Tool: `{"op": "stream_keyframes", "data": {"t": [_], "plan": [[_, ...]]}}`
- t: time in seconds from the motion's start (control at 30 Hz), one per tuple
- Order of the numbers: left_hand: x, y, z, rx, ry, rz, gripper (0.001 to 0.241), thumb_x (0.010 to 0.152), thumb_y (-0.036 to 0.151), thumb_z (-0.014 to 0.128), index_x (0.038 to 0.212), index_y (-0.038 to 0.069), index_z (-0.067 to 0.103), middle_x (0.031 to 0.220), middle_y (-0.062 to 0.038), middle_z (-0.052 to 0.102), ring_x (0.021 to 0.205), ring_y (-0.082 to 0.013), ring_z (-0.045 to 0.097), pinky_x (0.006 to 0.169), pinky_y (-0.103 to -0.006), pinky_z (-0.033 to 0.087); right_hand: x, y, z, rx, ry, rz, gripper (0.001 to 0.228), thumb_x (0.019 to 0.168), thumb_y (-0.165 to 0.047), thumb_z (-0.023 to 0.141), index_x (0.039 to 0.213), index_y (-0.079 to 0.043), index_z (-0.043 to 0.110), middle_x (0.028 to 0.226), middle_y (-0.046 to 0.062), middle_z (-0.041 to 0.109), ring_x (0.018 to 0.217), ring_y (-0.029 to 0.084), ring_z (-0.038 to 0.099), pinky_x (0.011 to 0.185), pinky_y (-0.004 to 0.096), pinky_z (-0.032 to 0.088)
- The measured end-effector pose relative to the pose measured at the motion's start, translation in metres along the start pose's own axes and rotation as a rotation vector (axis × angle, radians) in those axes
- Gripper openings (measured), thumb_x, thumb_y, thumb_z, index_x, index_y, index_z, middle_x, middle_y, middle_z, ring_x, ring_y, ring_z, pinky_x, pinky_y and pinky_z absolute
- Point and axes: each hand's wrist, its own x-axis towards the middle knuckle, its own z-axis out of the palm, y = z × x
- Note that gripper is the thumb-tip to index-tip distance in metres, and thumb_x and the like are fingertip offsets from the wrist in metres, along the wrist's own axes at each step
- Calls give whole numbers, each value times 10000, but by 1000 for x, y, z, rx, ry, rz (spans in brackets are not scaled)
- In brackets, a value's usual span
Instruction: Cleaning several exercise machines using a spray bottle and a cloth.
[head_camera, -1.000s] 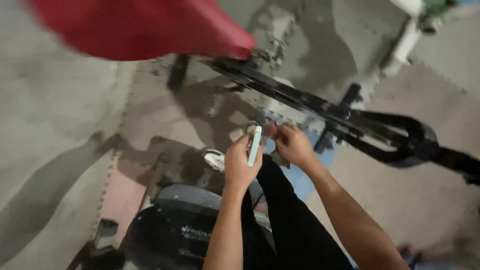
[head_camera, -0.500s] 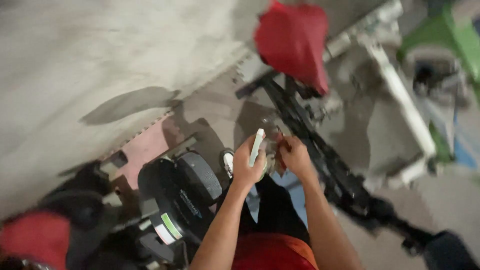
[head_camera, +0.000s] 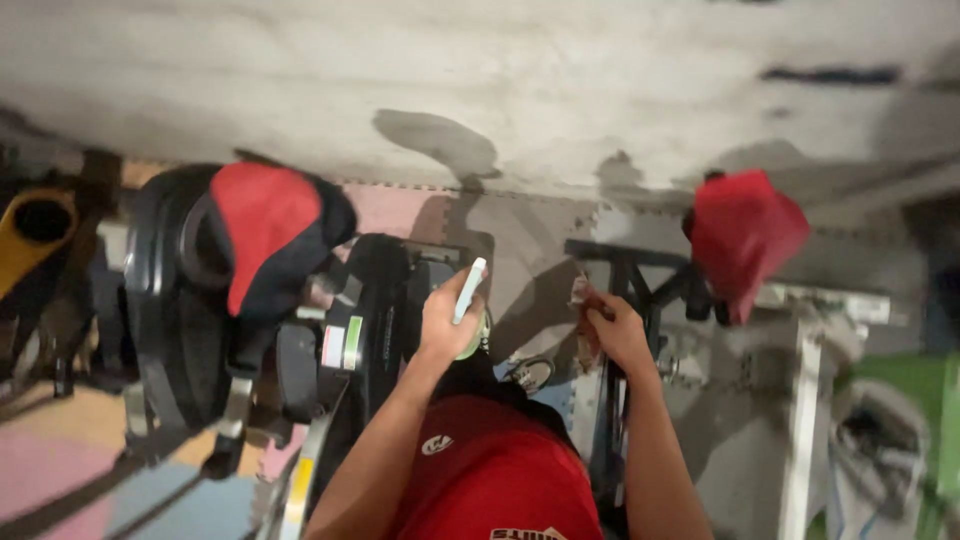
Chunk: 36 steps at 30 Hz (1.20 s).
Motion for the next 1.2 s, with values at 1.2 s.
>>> {"op": "stream_keyframes", "data": {"t": [1.2], "plan": [[21, -39, -141, -4, 968, -379, 474, 790, 110, 637, 1261, 65, 619, 1116, -207, 679, 1034, -441, 650, 861, -475, 530, 184, -373, 194, -130, -572, -1073, 327, 1077, -149, 504, 1350, 30, 522, 1240, 178, 603, 1134, 314, 618, 1014, 412, 491]]}}
